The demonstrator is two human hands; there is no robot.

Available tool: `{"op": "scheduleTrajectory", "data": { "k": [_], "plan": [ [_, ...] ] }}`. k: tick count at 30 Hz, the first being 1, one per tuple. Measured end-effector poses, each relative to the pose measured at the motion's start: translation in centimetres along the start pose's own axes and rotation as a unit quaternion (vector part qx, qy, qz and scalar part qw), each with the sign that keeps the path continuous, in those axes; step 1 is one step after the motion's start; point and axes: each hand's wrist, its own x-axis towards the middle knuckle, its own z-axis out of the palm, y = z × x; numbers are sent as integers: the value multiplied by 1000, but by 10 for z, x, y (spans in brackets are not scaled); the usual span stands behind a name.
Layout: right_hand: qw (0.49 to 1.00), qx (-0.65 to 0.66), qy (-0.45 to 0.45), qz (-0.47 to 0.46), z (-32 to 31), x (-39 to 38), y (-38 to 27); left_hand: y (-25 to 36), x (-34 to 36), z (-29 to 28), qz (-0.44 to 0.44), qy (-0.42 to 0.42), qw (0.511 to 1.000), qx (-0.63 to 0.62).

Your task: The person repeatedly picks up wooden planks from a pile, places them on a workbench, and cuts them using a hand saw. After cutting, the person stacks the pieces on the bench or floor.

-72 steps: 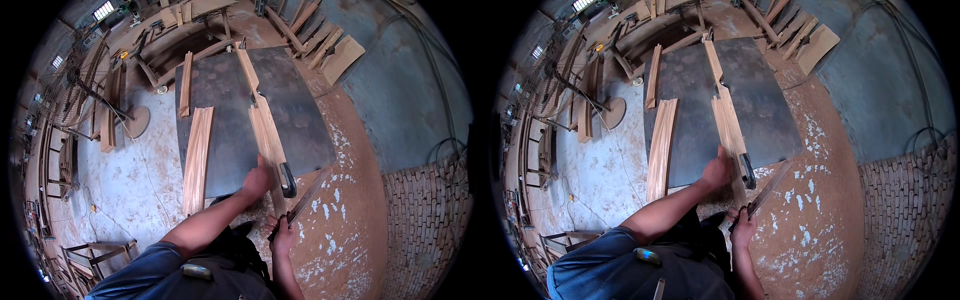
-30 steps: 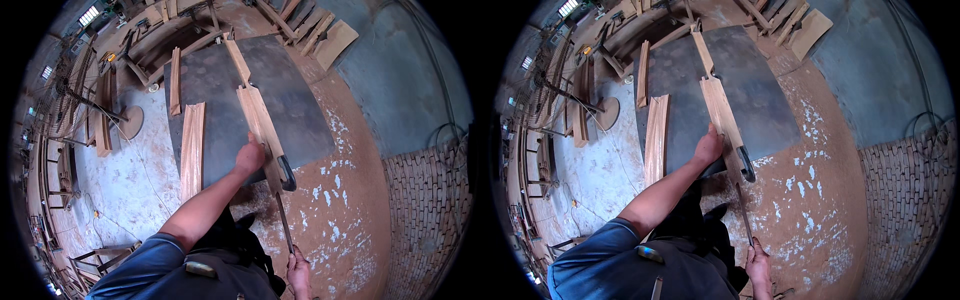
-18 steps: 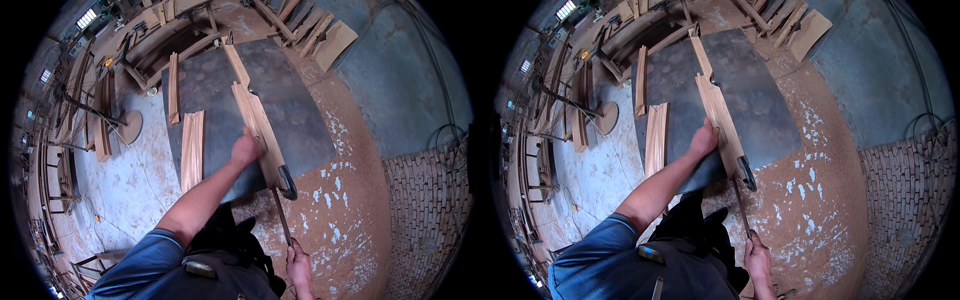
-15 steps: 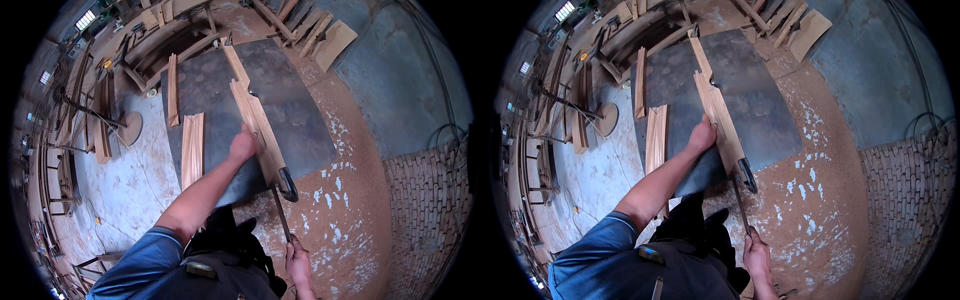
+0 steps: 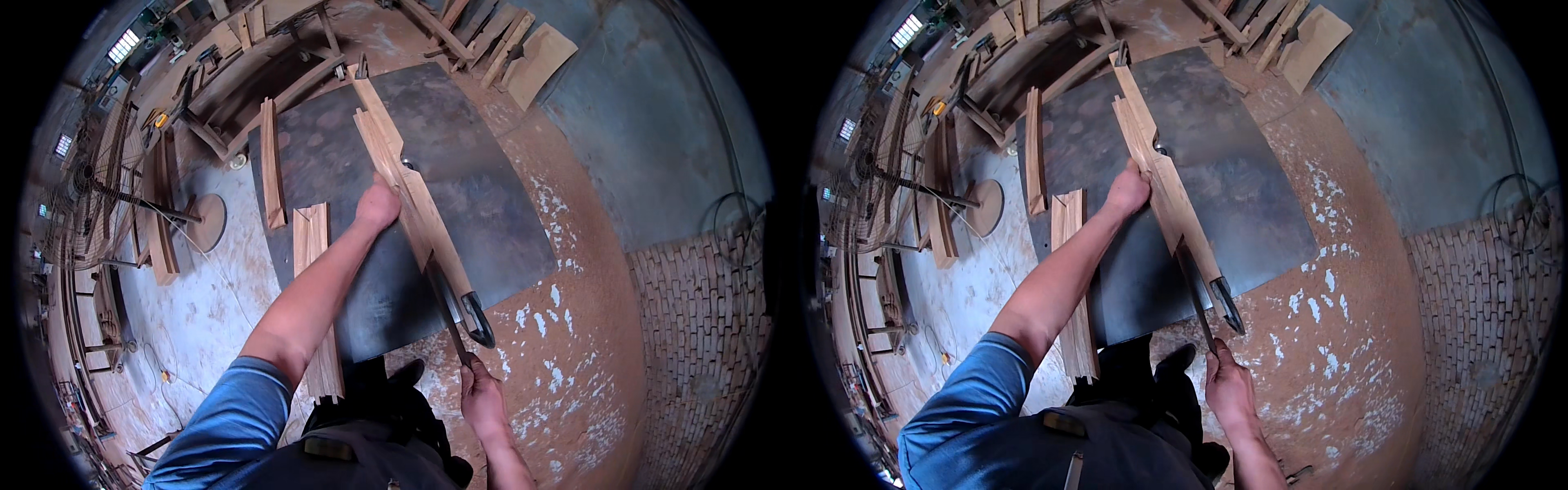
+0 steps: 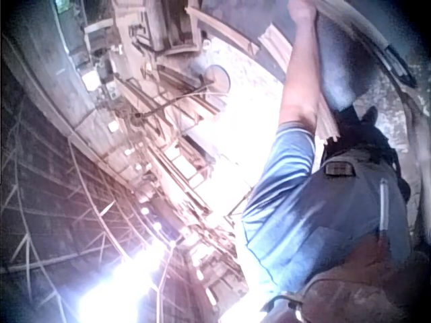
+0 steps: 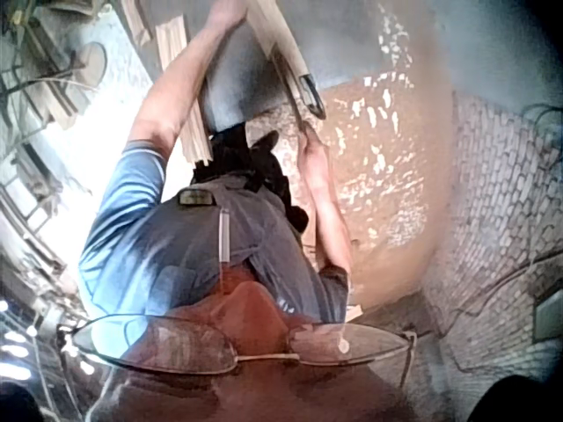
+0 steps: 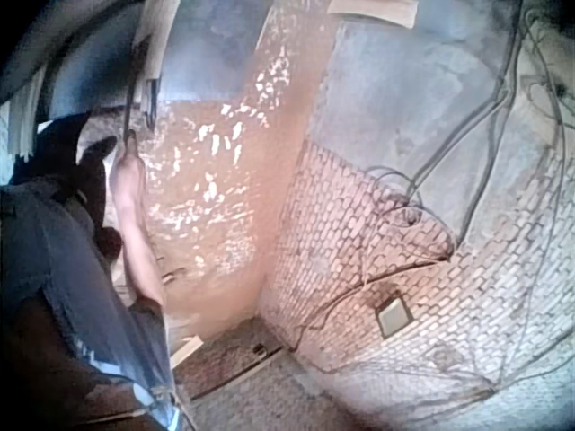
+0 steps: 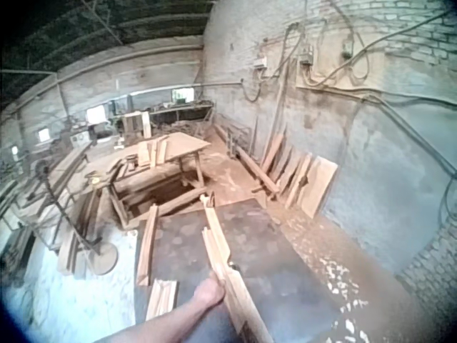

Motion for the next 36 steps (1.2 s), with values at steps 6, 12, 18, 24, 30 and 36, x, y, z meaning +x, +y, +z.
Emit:
{"op": "scheduleTrajectory", "data": {
  "k": [6, 12, 18, 24, 30, 36],
  "plan": [
    [1000, -15, 0, -17, 3, 30, -25, -1, 34, -19, -15, 0, 1000, -18],
    [998, -14, 34, -57, 8, 60, -54, -8, 79, -31, -29, 3, 999, -27],
    [997, -17, 36, -68, 14, 93, -78, -15, 119, -47, 0, 37, 998, -45],
    [997, -18, 32, -64, 21, 115, -98, -21, 147, -62, 1, 49, 998, -42],
    [994, -10, 37, -98, 32, 147, -122, -24, 175, -84, -2, 74, 996, -40],
    [995, -4, 1, -101, 42, 182, -146, 21, 152, -97, -76, 0, 996, 37]
  ]
}}
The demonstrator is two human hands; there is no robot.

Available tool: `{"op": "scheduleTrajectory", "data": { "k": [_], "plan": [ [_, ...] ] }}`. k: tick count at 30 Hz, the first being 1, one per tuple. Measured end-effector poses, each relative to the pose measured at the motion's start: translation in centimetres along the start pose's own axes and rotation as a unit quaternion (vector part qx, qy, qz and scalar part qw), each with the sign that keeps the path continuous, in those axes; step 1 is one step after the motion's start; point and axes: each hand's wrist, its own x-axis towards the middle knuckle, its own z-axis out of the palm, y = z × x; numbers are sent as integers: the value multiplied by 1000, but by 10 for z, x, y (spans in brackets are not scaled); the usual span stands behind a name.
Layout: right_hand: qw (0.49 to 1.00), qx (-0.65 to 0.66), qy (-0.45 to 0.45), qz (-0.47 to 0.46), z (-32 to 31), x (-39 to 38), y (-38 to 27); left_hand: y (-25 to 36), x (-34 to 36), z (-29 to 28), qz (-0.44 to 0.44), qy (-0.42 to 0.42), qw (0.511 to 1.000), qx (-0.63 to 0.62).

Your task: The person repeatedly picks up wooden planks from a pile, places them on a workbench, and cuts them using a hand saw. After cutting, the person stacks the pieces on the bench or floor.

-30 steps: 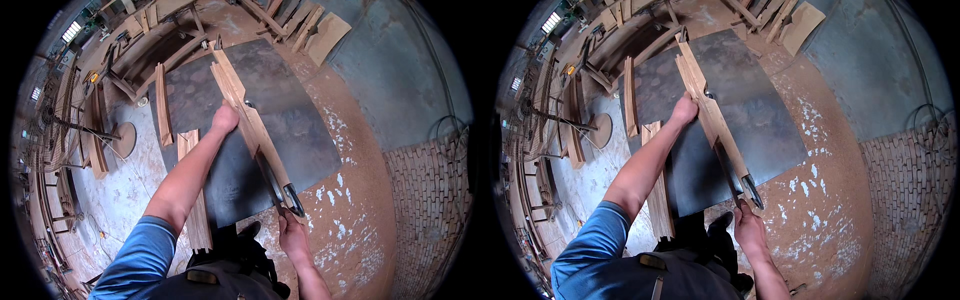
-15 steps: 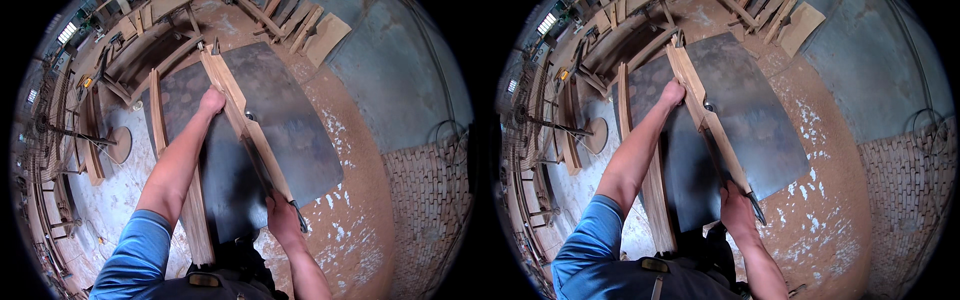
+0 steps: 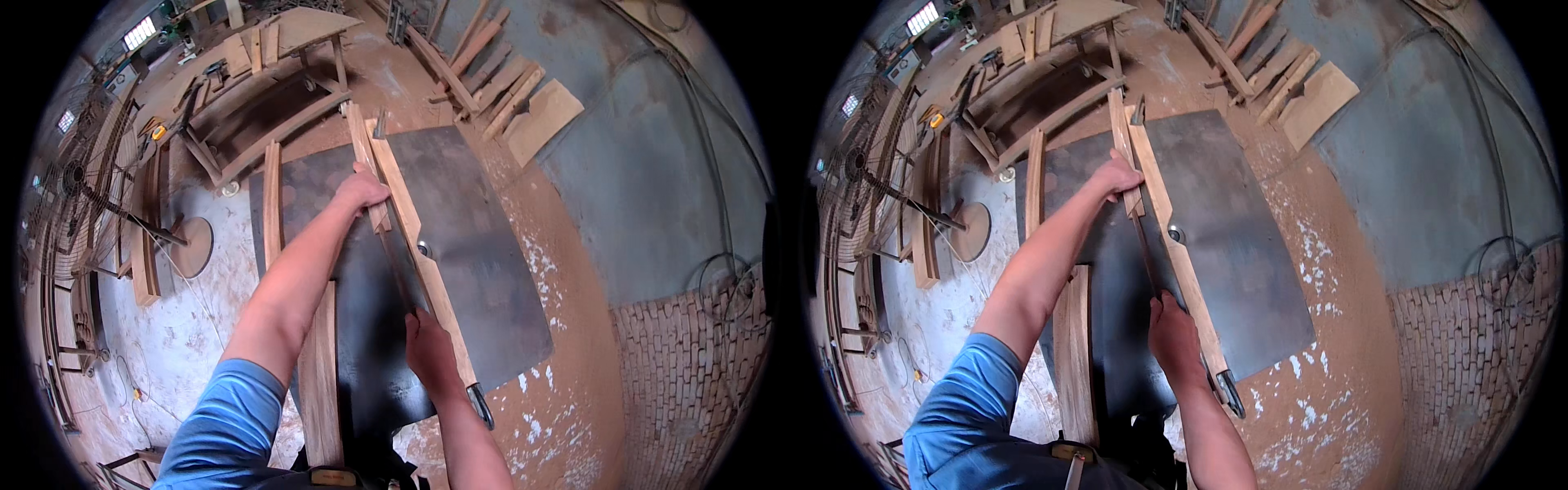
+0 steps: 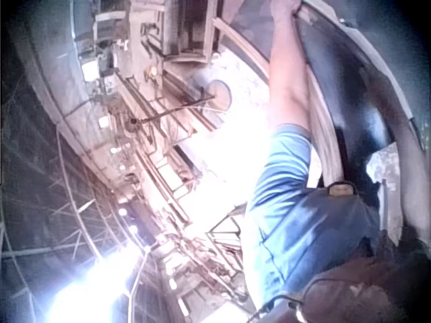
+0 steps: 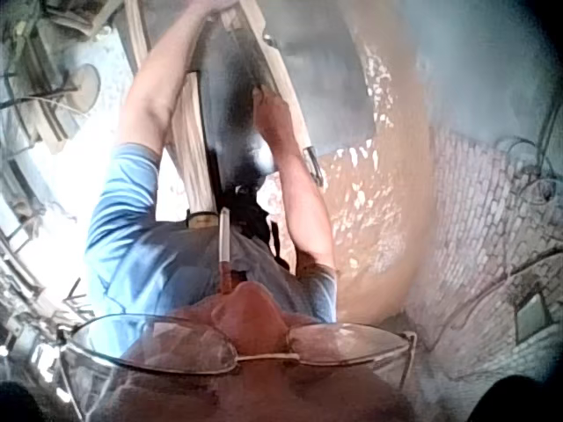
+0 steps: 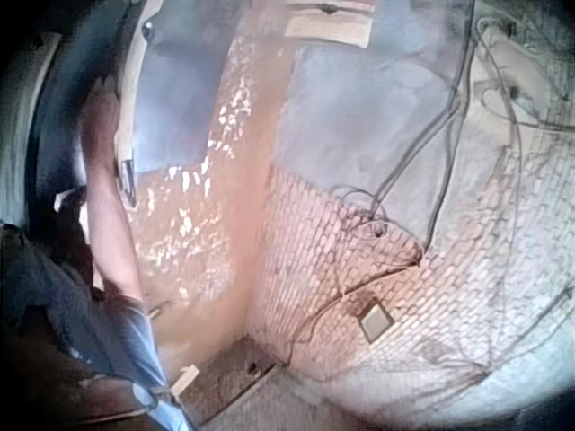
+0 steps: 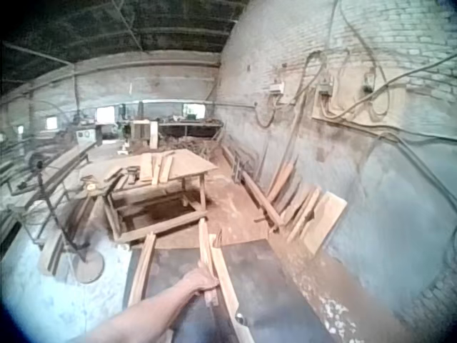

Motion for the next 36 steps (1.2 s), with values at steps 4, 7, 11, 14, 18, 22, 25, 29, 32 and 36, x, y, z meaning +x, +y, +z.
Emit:
{"op": "scheduleTrajectory", "data": {
  "k": [4, 7, 11, 14, 18, 22, 25, 29, 32, 36],
  "plan": [
    [996, 84, -35, 16, 12, -28, 7, -31, 8, -7, 1, -55, 987, -151],
    [979, 184, -50, 78, 9, -83, 32, -76, -8, -19, 11, -226, 814, -535],
    [952, 273, -36, 131, -2, -130, 51, -113, -91, -14, 160, -321, 632, -687],
    [961, 263, 30, 78, -8, -133, 30, -126, -164, -13, 171, -326, 589, -720],
    [969, 247, 2, 21, -7, -110, -8, -145, -228, 5, 156, -349, 591, -710],
    [983, 182, 14, -24, 12, -97, -26, -154, -284, 29, 132, -351, 626, -684],
    [984, 174, 4, -30, 19, -106, -31, -147, -309, 29, 116, -316, 648, -683],
    [987, 157, -10, -42, 28, -119, -28, -160, -328, 30, 125, -281, 725, -616],
    [984, 170, 2, -47, 46, -144, -12, -173, -334, 26, 90, -259, 805, -526],
    [986, 158, -54, 21, 67, -174, 3, -177, -335, 37, 89, -103, 882, -451]
  ]
}}
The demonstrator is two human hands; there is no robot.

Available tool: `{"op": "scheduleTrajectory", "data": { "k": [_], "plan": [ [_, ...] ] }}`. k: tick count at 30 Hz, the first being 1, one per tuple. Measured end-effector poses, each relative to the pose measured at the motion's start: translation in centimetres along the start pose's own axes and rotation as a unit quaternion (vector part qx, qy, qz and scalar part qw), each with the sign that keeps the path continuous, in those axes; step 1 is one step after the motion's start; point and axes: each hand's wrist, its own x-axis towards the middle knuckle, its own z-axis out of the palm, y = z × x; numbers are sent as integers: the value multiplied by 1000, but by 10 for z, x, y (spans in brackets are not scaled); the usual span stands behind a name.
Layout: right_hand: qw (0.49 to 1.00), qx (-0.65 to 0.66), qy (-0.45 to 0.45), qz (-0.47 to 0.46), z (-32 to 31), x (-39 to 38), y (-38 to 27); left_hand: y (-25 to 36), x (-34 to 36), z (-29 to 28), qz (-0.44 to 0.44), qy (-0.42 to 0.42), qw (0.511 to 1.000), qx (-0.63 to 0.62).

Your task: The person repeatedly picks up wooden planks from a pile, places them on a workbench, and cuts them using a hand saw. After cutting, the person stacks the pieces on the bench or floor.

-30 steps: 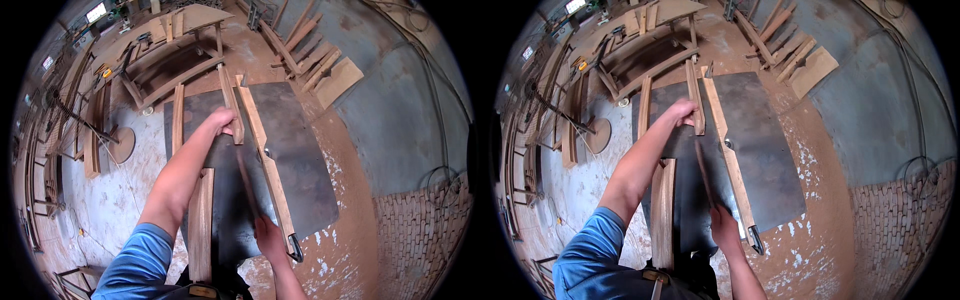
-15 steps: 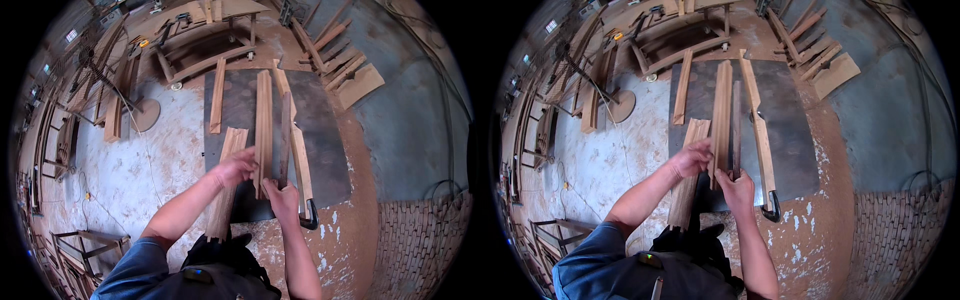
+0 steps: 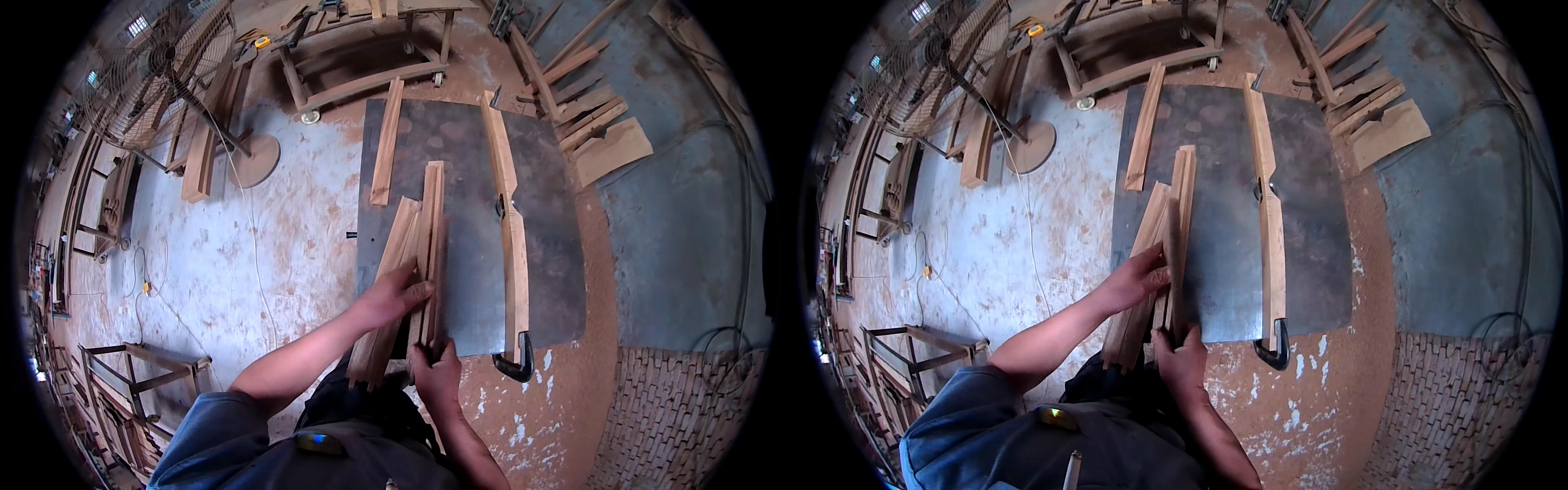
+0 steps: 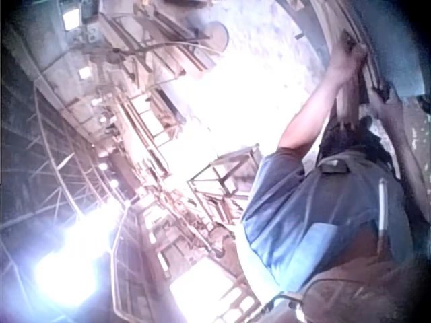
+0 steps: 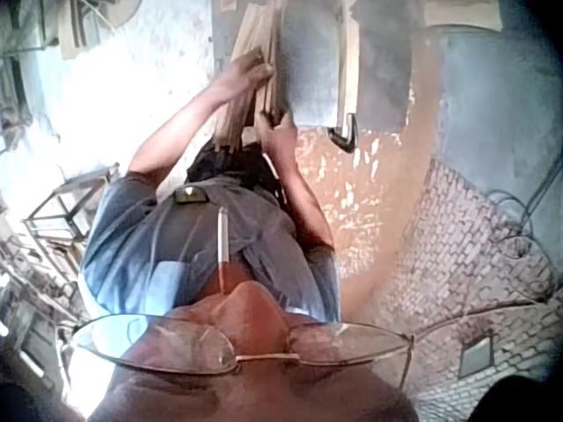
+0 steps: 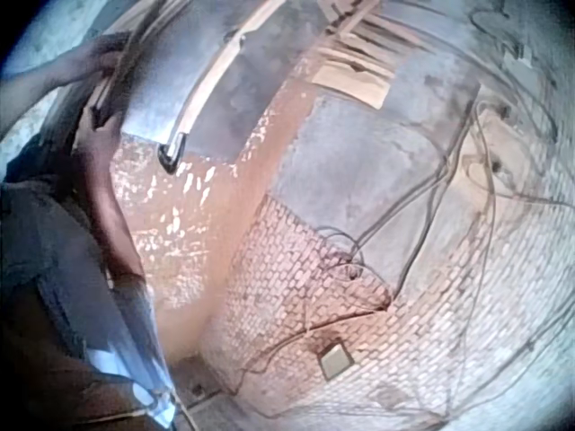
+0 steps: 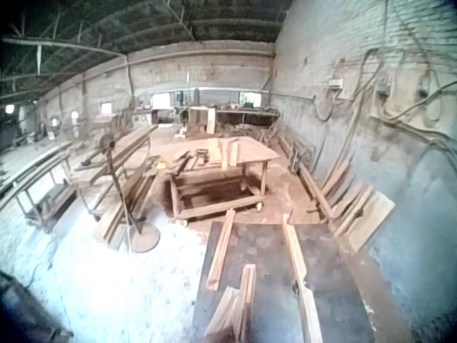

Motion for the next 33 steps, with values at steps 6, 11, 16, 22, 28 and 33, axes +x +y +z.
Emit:
{"op": "scheduleTrajectory", "data": {
  "k": [6, 11, 16, 22, 28, 33],
  "plan": [
    [998, -57, -13, -9, 4, -19, 15, 26, -4, 8, 10, 15, 995, 103],
    [999, -45, -2, -15, 7, -29, 18, -1, -9, 13, -59, 33, 997, -35],
    [999, 36, -5, 12, 17, -28, 30, -24, -17, 19, -52, 97, 994, 22],
    [996, 84, 0, -13, 28, -28, 48, -10, -38, 33, 13, 110, 978, 177],
    [990, 135, 21, -28, 25, -28, 43, -30, -30, 35, 137, 218, 923, 285],
    [982, 188, 26, 20, 15, -23, 49, -50, -16, 30, 218, 267, 879, 328]
  ]
}}
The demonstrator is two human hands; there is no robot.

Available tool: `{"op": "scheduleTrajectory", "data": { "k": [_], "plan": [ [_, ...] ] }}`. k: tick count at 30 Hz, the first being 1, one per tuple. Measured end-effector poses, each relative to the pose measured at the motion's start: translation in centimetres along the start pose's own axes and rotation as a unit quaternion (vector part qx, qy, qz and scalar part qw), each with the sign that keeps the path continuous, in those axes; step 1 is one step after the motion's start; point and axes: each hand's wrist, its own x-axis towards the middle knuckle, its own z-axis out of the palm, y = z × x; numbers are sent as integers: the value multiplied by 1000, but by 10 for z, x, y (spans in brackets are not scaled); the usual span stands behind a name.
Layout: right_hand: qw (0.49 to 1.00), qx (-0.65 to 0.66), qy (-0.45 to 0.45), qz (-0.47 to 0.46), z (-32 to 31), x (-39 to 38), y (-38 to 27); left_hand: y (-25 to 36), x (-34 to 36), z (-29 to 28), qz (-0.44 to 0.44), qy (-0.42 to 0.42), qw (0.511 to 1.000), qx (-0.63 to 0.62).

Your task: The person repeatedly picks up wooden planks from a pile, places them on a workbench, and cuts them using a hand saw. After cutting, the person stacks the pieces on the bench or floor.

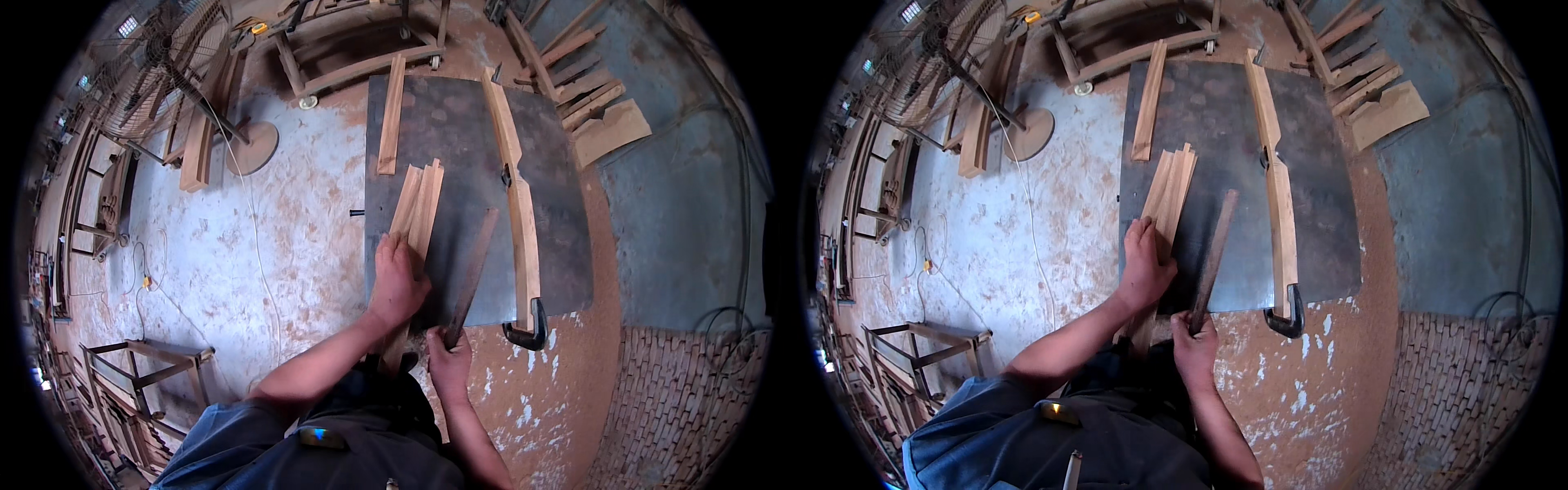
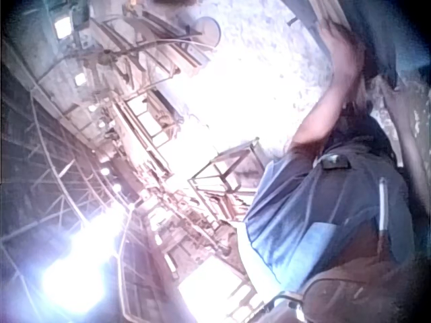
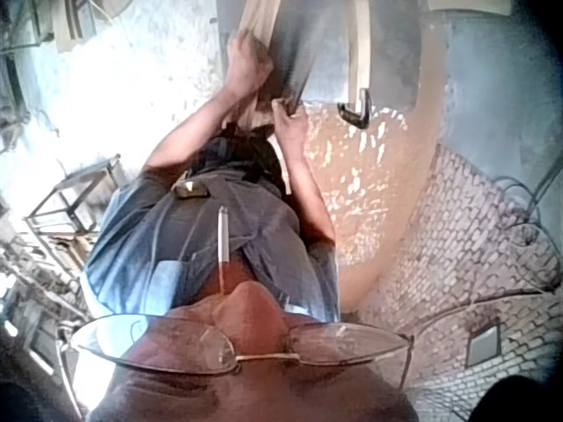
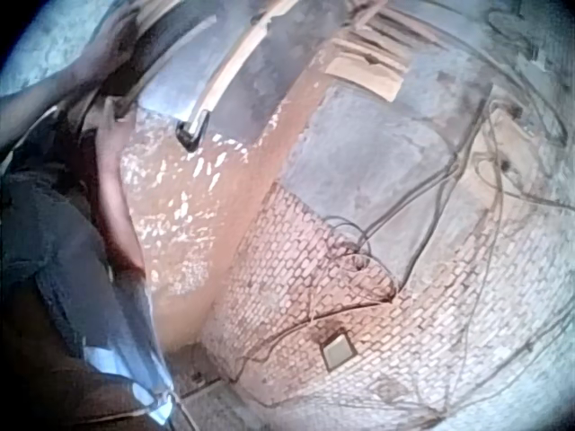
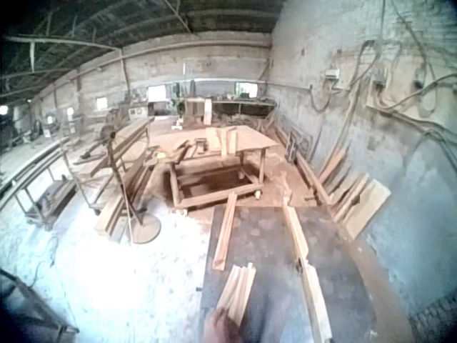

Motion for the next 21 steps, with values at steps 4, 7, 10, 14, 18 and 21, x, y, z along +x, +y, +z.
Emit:
{"op": "scheduleTrajectory", "data": {
  "k": [4, 7, 10, 14, 18, 21],
  "plan": [
    [999, 10, 21, 23, -10, -1, -8, -3, 4, 3, -8, -24, 999, 42],
    [999, 21, 22, 19, -14, -6, -15, -12, 1, 8, -22, -44, 997, 67],
    [999, 28, 23, 18, -22, -9, -18, -8, 5, 8, -31, -55, 996, 70],
    [998, 45, 29, 19, -30, -14, -12, -7, 4, 11, -33, -63, 994, 81],
    [996, 32, 37, 70, -33, -22, -11, -9, 4, 9, -59, -82, 989, 109],
    [995, 19, 46, 83, -43, -23, 10, -8, 8, 9, -52, -80, 990, 104]
  ]
}}
